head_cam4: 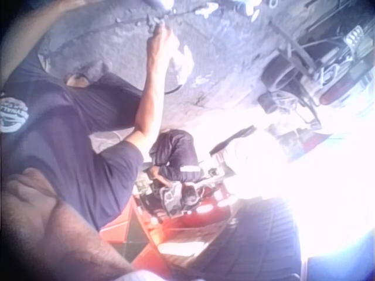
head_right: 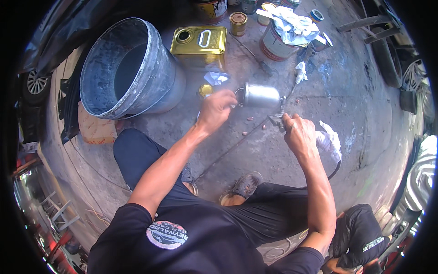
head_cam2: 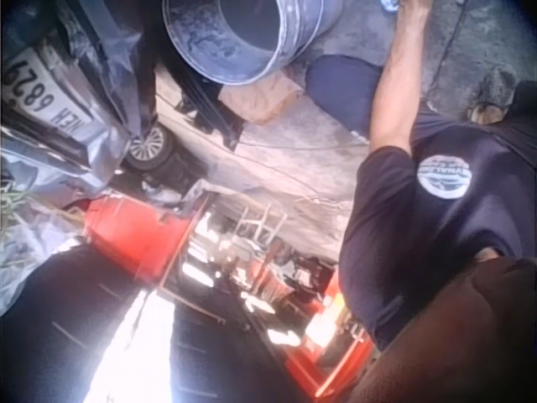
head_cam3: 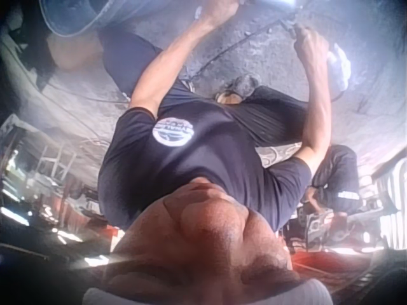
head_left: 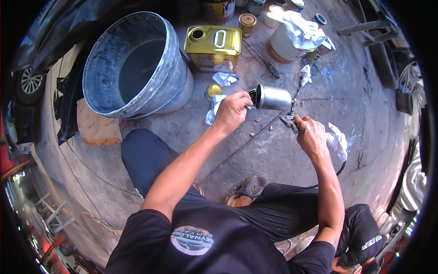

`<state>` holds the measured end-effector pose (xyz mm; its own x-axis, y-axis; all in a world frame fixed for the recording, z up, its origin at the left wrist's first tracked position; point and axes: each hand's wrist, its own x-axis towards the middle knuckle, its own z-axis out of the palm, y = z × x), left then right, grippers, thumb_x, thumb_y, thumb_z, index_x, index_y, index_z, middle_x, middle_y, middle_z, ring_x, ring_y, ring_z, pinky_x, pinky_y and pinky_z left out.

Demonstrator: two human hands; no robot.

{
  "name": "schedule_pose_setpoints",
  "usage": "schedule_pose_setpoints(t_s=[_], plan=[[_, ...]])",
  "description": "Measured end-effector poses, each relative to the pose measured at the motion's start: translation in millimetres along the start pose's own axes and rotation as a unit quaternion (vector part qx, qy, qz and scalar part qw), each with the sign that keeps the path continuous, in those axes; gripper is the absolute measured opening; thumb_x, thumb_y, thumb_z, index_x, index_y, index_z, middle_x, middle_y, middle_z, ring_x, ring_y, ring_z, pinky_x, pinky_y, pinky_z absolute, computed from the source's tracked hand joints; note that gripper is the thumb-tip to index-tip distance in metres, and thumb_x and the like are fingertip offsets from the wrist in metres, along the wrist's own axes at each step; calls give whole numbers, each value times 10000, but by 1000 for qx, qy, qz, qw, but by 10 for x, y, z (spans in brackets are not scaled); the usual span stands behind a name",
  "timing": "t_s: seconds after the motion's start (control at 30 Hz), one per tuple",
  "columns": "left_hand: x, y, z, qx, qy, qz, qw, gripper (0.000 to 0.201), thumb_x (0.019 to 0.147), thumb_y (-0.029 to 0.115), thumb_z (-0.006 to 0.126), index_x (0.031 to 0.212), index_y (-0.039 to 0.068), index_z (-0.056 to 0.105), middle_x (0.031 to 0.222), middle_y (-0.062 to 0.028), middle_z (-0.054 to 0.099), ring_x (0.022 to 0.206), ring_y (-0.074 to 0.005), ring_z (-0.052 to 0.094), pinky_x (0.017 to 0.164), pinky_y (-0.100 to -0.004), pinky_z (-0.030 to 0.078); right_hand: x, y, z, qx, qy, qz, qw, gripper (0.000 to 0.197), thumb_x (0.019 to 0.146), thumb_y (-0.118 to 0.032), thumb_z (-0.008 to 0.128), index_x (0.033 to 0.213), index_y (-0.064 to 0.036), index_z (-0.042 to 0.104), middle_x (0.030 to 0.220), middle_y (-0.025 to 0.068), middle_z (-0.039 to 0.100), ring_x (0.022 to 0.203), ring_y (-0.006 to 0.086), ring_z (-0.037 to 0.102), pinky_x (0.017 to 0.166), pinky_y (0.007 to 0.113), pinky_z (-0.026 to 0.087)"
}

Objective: The person uses a spray gun to apply black paint to a car bumper. They then sit on the floor to refill the spray gun's cup with paint from a can and a yellow container, mixing the fluids before wiping the gun.

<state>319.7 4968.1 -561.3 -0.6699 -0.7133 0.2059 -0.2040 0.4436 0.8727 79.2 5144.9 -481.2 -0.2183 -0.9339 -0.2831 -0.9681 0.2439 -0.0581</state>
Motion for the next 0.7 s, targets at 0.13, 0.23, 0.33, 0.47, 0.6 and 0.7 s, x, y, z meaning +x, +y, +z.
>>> schedule_pose_setpoints(t_s=[0.13,0.23,0.33,0.47,0.6,0.7], plan=[[2,-40,-39,19,-21,36,999,216,794,-116,661,940,14,753,1071,-126,765,982,-337,749,833,-396,596,-9,-43,-12,-22,2,-8,1000,356,865,-32,654,1201,-97,753,904,182,720,812,411,743,739,525,580],[-6,-46,-64,29,-33,46,998,214,792,-114,665,939,20,743,1087,-123,761,976,-342,748,827,-404,597,-26,-114,-35,-45,0,5,999,381,872,-39,655,1239,-102,734,917,182,718,814,408,742,747,529,567],[-28,-86,-66,36,-35,48,998,210,790,-113,667,938,20,734,1103,-117,756,971,-351,746,827,-410,597,-40,-150,-35,-69,8,7,998,425,876,-40,656,1291,-109,718,945,177,716,827,393,737,763,519,552],[-24,-85,-58,34,-25,58,997,220,787,-110,670,947,27,734,1110,-112,753,962,-355,747,815,-416,598,-63,-211,-72,-92,-5,31,995,459,891,-42,649,1344,-93,704,1015,185,708,875,385,729,807,498,531],[-14,-114,-46,41,-16,60,997,233,785,-104,678,961,36,736,1119,-107,753,954,-359,746,800,-422,600,-92,-269,-126,-92,-22,46,994,458,911,-61,647,1367,-64,689,1063,203,700,918,389,727,831,493,514],[-14,-93,-40,44,-22,54,997,232,786,-98,682,964,40,737,1124,-103,754,952,-361,745,798,-425,601,-120,-285,-122,-102,-9,47,994,458,913,-59,646,1370,-65,689,1059,195,699,906,385,725,825,490,512]])
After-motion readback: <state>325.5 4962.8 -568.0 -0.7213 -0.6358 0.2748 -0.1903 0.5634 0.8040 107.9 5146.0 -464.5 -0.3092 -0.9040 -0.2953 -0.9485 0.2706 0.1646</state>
